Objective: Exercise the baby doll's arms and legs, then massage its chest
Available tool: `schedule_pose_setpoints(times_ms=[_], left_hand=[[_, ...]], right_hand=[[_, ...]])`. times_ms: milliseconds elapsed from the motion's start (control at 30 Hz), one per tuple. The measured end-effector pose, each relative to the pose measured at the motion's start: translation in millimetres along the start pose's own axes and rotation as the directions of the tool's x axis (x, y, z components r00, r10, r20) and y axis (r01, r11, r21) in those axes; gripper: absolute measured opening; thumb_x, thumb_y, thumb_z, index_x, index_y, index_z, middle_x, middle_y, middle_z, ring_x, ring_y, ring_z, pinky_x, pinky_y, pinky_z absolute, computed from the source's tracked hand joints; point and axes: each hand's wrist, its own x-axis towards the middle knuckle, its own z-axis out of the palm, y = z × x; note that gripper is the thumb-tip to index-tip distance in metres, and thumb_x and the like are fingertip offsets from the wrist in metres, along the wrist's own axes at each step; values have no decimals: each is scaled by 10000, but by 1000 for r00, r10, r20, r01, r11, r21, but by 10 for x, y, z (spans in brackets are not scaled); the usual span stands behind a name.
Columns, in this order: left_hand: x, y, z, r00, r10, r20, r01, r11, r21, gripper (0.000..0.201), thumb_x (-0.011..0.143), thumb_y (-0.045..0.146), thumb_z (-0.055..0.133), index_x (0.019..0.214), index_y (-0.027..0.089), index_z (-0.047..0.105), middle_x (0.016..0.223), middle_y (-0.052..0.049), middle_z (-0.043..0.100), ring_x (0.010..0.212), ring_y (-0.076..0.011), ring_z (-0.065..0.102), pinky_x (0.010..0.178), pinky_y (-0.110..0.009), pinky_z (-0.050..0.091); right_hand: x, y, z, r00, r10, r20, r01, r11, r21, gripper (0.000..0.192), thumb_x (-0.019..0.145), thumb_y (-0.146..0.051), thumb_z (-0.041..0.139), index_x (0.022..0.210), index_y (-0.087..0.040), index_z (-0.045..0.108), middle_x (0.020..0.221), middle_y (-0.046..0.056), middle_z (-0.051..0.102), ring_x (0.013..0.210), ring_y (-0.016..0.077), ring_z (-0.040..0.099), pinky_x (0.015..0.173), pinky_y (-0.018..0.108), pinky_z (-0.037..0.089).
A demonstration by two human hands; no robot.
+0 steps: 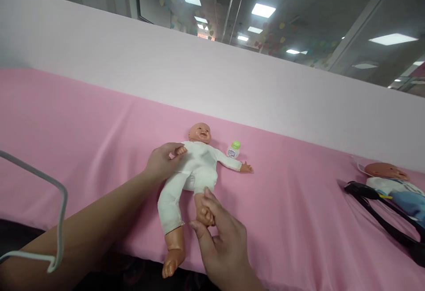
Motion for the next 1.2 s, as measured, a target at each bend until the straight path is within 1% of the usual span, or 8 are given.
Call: schedule_pose_setpoints(times_ms=[133,400,567,767,867,1000,1100,1200], left_hand=[[-44,53,50,978,174,120,-182,981,67,232,947,362,616,1104,265,757,1117,-35,770,1032,-251,685,875,-357,505],[-41,36,62,968,212,136,-224,971,79,186,971,336,597,1054,272,751,1064,-25,765,1005,-231,680,852,-347,507],[-34,30,55,966,223,129,-232,971,64,183,968,315,595,1054,270,751,1096,-28,765,1029,-227,686,870,-348,507],[-38,28,39,974,191,123,-197,979,41,197,953,309,599,1068,282,758,1126,-21,764,1032,-225,688,870,-347,508],[-2,-17,16,991,101,87,-99,995,-29,220,909,326,653,1098,296,762,1117,-7,771,1000,-229,699,868,-344,517],[116,-179,-68,985,-170,-18,153,924,-350,234,857,363,716,1059,255,760,1001,-12,777,928,-224,718,863,-337,550],[222,-338,-158,927,-359,-105,247,798,-549,260,845,360,733,1061,216,731,1040,-53,759,974,-238,711,869,-362,578],[301,-465,-218,843,-518,-148,333,717,-612,237,876,394,721,1024,210,699,1060,-76,721,976,-239,699,808,-368,612]], right_hand=[[399,5,70,997,80,13,-80,996,31,397,892,-329,709,1284,-277,685,1382,56,680,1215,277,695,830,311,672],[906,252,248,983,175,56,-181,974,138,404,868,-386,710,1255,-273,705,1375,70,688,1259,312,669,1035,483,585],[997,382,324,979,184,93,-196,969,149,416,858,-389,723,1255,-265,700,1362,85,695,1251,325,672,1057,522,563],[863,273,264,989,136,57,-142,982,125,396,877,-369,707,1256,-253,698,1381,91,681,1296,316,641,1063,486,568],[699,167,151,992,105,68,-111,990,86,380,880,-347,711,1250,-265,704,1364,86,692,1262,311,662,987,435,619],[352,46,14,997,40,65,-45,996,78,395,892,-313,713,1282,-257,683,1328,93,713,1210,300,692,919,371,648],[34,-13,-15,999,16,49,-20,997,75,408,876,-293,729,1279,-254,679,1315,95,720,1189,312,699,915,365,646],[-265,-25,9,1000,17,16,-17,999,38,391,875,-239,705,1264,-264,678,1306,84,727,1184,301,702,937,349,633]])
